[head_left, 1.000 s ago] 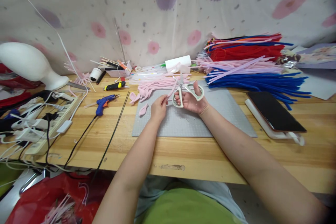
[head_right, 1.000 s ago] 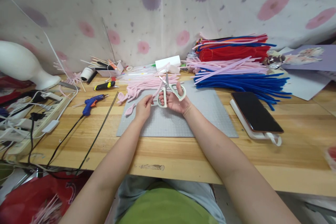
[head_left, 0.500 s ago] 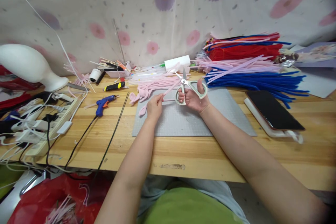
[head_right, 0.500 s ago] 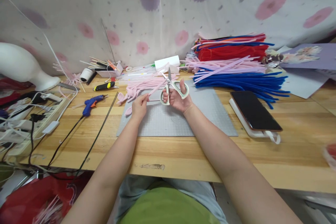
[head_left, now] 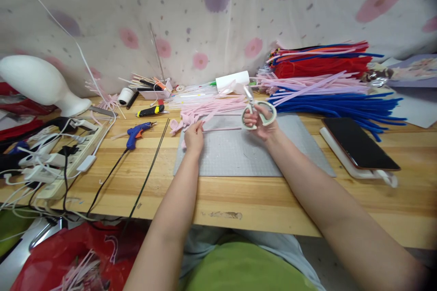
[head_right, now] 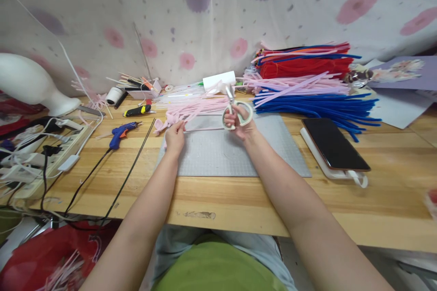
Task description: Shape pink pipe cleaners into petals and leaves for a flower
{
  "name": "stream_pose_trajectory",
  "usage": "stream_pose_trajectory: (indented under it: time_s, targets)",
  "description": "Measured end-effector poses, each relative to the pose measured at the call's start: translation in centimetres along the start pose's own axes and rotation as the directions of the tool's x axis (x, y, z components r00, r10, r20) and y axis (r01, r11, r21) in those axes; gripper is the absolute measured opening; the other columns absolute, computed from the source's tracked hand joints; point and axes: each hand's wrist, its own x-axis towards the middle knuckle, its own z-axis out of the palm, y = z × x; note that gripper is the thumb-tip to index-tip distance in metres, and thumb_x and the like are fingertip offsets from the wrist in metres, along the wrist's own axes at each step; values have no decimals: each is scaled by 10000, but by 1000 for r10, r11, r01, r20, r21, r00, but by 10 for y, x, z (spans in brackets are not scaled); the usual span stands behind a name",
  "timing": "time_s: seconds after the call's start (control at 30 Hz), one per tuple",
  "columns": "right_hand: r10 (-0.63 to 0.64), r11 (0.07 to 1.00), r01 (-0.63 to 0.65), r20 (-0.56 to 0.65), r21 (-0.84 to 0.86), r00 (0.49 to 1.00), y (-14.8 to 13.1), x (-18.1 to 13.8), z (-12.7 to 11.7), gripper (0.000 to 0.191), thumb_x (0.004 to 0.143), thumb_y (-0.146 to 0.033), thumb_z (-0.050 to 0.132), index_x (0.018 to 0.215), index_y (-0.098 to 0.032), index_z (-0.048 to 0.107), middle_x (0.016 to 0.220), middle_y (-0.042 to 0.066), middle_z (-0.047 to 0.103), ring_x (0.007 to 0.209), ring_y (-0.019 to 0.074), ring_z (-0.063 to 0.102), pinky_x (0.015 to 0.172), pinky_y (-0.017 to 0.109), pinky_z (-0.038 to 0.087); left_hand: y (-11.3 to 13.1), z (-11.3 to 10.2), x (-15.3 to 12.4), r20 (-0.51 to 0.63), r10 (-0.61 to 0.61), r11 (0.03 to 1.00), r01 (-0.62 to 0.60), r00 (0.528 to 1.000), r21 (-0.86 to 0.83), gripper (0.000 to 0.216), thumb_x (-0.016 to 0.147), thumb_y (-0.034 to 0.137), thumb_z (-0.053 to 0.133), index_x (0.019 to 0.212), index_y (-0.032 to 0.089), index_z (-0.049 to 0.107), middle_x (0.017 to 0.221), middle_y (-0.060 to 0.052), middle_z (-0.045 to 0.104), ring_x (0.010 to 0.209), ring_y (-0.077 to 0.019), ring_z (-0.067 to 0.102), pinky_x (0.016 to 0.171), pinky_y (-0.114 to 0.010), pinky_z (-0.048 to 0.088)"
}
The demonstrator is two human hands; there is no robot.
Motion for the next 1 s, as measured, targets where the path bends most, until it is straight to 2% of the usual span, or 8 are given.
stream_pose_trajectory:
  time_s: [0.17,0.23,0.33,0.43,0.57,0.77,0.9,1.0]
  targets:
    - [-210,828,-1,-313,-561,926,-32,-6,-35,252,696,-430,592,682,-196,500,520,-27,456,459,97,415,481,257,366,3,2,-1,46,-141,978,146,989,-146,289,830,355,414,722,171,609,551,14,527,470,-91,455,513,-213,359]
    - [-320,508,-181,-379,-842,868,-44,-10,-56,257,604,-393,680,645,-189,529,527,7,512,488,131,457,510,294,377,7,6,-3,126,-186,952,211,974,-224,282,828,372,416,773,170,606,562,22,535,405,-72,419,450,-205,337]
    - [-390,-22,-318,-284,-948,876,-55,-15,-81,263,570,-383,696,503,-187,533,440,45,466,537,194,500,548,340,382,10,10,-4,192,-207,920,258,959,-296,261,818,371,437,846,167,598,640,18,575,386,-50,412,404,-187,324]
    - [-381,-231,-424,-320,-876,868,-56,-18,-84,296,601,-403,657,459,-197,499,466,75,479,585,242,535,571,376,388,9,9,-3,210,-214,896,277,954,-348,267,814,366,443,873,154,594,674,9,584,397,-39,412,393,-170,342]
    - [-423,-289,-525,-385,-800,820,-55,-20,-65,253,590,-392,670,552,-190,523,646,115,585,670,273,563,607,399,398,7,7,-2,214,-239,860,309,947,-405,275,804,361,456,903,140,585,687,5,574,415,-33,410,396,-162,365]
    - [-543,-211,-475,-301,-854,784,-52,-20,-38,240,703,-359,582,836,-162,620,902,139,638,848,271,572,709,390,410,14,6,-3,244,-209,859,297,947,-417,291,797,368,465,911,133,595,675,6,561,405,-32,401,386,-165,337]
    - [-608,-73,-99,-34,-992,793,-21,-11,-18,295,750,-260,515,1018,-161,588,922,101,630,785,212,576,732,363,432,18,7,-6,313,-146,861,276,939,-427,292,795,379,467,888,139,605,658,12,548,407,-32,407,401,-170,334]
    - [-552,-220,89,199,-971,810,10,-5,-2,447,723,-196,526,1170,-191,512,1124,118,551,941,250,529,790,390,420,20,9,-9,351,-138,874,280,926,-397,291,787,387,482,872,142,614,629,19,541,387,-32,395,387,-174,314]
